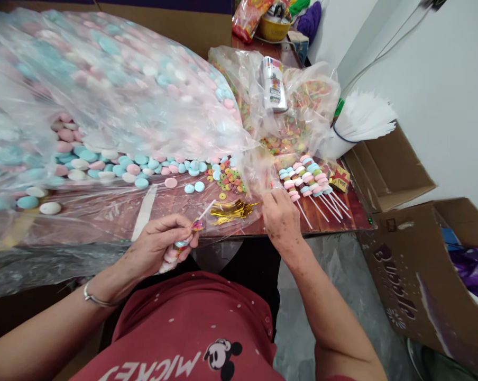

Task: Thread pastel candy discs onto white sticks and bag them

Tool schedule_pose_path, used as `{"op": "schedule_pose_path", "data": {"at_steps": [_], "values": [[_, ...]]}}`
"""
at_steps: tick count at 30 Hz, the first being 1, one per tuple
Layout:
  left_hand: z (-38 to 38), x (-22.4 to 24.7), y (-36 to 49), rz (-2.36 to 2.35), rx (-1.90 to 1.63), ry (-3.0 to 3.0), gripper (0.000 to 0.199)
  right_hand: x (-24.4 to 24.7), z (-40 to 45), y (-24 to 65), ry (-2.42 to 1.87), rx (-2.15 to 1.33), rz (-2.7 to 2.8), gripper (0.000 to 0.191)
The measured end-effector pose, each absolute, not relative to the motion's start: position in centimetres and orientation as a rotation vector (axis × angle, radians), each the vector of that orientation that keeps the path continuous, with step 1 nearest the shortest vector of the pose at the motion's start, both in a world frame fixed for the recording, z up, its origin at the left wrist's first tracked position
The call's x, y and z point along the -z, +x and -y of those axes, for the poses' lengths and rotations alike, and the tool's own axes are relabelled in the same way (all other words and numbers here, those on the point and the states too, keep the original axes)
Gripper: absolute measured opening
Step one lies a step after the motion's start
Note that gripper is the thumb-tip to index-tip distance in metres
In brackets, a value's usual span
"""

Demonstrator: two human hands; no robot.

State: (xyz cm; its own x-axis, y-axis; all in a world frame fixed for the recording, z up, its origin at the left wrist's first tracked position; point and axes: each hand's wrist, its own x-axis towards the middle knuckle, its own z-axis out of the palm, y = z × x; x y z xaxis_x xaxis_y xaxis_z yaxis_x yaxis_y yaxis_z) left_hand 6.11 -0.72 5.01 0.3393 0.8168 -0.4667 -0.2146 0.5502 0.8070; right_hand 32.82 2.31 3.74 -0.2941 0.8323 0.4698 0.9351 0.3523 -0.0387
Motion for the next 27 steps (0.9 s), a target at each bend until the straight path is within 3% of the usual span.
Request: {"op": "schedule_pose_path", "data": {"at_steps": [7,11,19,27], "values": [[1.1,-4.9,7.9,-0.861,-0.805,0.729,0.027,-4.4,-2.4,31.5,-1.539,0.195,1.65,0.025],[0.9,-5.0,10.0,-0.802,-0.725,0.789,0.026,-4.8,-1.9,28.3,-1.542,-0.12,1.443,0.022],[-0.7,-5.4,10.4,-0.932,-0.851,0.772,0.025,-3.9,0.0,24.2,-1.386,-0.857,1.356,0.021],[-0.2,-4.7,9.7,-1.016,-0.917,0.774,0.026,-3.4,0.1,23.8,-1.344,-1.001,1.367,0.022]]}}
